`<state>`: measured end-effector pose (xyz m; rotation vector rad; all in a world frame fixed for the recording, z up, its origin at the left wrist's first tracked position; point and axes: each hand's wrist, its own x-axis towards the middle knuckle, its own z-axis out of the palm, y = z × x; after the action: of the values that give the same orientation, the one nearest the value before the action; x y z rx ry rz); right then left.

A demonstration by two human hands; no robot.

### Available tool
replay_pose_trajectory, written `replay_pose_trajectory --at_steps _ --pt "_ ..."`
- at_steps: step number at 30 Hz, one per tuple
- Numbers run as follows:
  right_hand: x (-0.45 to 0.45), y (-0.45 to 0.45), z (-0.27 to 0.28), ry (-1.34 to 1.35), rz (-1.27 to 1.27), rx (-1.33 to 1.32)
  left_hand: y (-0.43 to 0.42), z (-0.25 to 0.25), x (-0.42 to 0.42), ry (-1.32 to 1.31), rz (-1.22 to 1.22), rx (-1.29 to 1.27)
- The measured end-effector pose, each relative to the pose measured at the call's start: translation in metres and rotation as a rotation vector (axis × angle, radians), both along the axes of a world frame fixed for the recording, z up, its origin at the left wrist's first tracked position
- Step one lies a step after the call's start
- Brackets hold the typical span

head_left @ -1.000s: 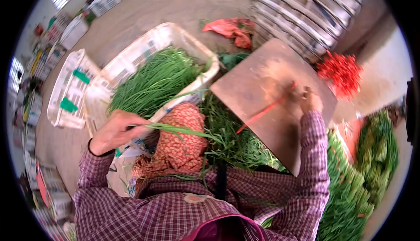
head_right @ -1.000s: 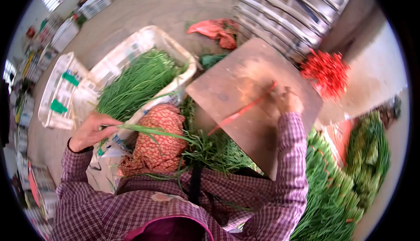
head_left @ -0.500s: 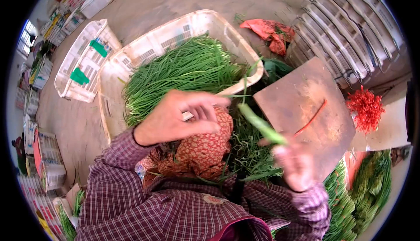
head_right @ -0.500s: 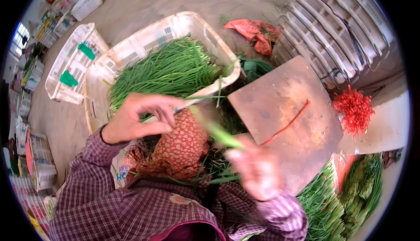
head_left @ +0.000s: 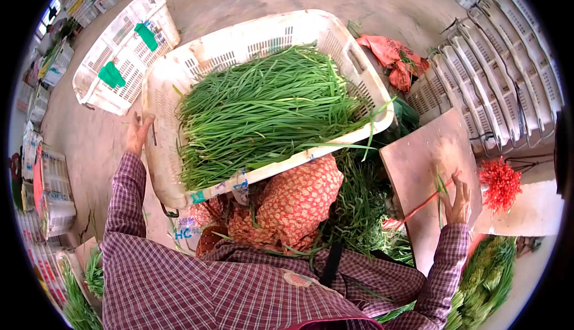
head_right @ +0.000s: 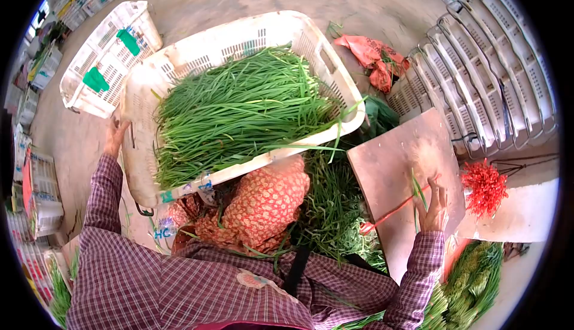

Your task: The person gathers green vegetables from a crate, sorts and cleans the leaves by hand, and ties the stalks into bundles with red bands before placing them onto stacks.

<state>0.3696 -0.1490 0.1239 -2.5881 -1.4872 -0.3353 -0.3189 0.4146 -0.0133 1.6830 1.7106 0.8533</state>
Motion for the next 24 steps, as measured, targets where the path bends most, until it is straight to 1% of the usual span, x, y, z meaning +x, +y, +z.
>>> replay_pose_trajectory --at_steps 1,2,3,4,6,7,9,10,11,12,13,14,15,16,17,19,20,21,22,23,24 --pt "-0.011 0.030 0.015 0.026 0.086 0.086 -0.016 0.015 0.013 -0.002 0.008 -0.010" --pt "-0.024 0.060 0.030 0.052 0.170 0.172 -0.030 0.033 0.028 -0.137 -0.036 -0.116" --pt "-0.037 0.089 0.043 0.149 0.155 0.165 -0.039 0.041 0.041 -0.276 -0.082 -0.221" --pt "-0.051 0.119 0.051 0.245 0.138 0.162 -0.041 0.040 0.050 -0.225 -0.013 -0.145" --pt "-0.067 0.179 0.051 0.257 0.232 0.207 -0.031 0.025 0.042 -0.223 -0.005 -0.177" --pt "-0.082 0.211 0.053 0.303 0.214 0.245 -0.026 0.018 0.041 -0.215 0.001 -0.207" --pt "-0.065 0.270 0.019 0.526 0.271 0.309 -0.032 0.020 0.043 -0.207 -0.004 -0.209" --pt "-0.057 0.300 -0.004 0.645 0.249 0.369 -0.035 0.023 0.045 -0.193 -0.001 -0.207" --pt "-0.045 0.327 -0.025 0.692 0.246 0.387 -0.036 0.025 0.045 -0.198 -0.003 -0.210" --pt "-0.029 0.354 -0.046 0.740 0.203 0.342 -0.036 0.025 0.044 -0.165 0.005 -0.185" --pt "-0.028 0.374 -0.054 0.810 0.169 0.337 -0.033 0.023 0.045 -0.130 0.013 -0.162" --pt "-0.018 0.393 -0.069 0.771 0.134 0.332 -0.030 0.018 0.048 -0.131 0.015 -0.170" --pt "-0.013 0.411 -0.083 0.736 0.109 0.321 -0.030 0.012 0.048 -0.203 0.001 -0.118" --pt "-0.014 0.424 -0.086 0.581 0.081 0.260 -0.036 0.013 0.042 -0.263 0.006 -0.062" --pt "-0.019 0.439 -0.089 0.605 0.147 0.232 -0.038 0.012 0.037 -0.243 0.017 -0.048" --pt "-0.065 0.462 -0.081 0.753 0.261 0.274 -0.040 0.024 0.047 -0.237 0.016 -0.011" --pt "-0.083 0.477 -0.092 0.630 0.317 0.258 -0.044 0.030 0.052 -0.240 0.032 0.019" --pt "-0.120 0.484 -0.084 0.666 0.390 0.203 -0.045 0.034 0.055 -0.221 0.066 0.008" --pt "-0.167 0.488 -0.069 0.697 0.458 0.150 -0.045 0.037 0.056 -0.188 0.039 0.015" --pt "-0.203 0.492 -0.068 0.780 0.567 0.073 -0.046 0.042 0.058 -0.155 0.007 0.025" --pt "-0.231 0.499 -0.081 0.732 0.694 -0.010 -0.048 0.048 0.062 -0.145 0.025 0.019"
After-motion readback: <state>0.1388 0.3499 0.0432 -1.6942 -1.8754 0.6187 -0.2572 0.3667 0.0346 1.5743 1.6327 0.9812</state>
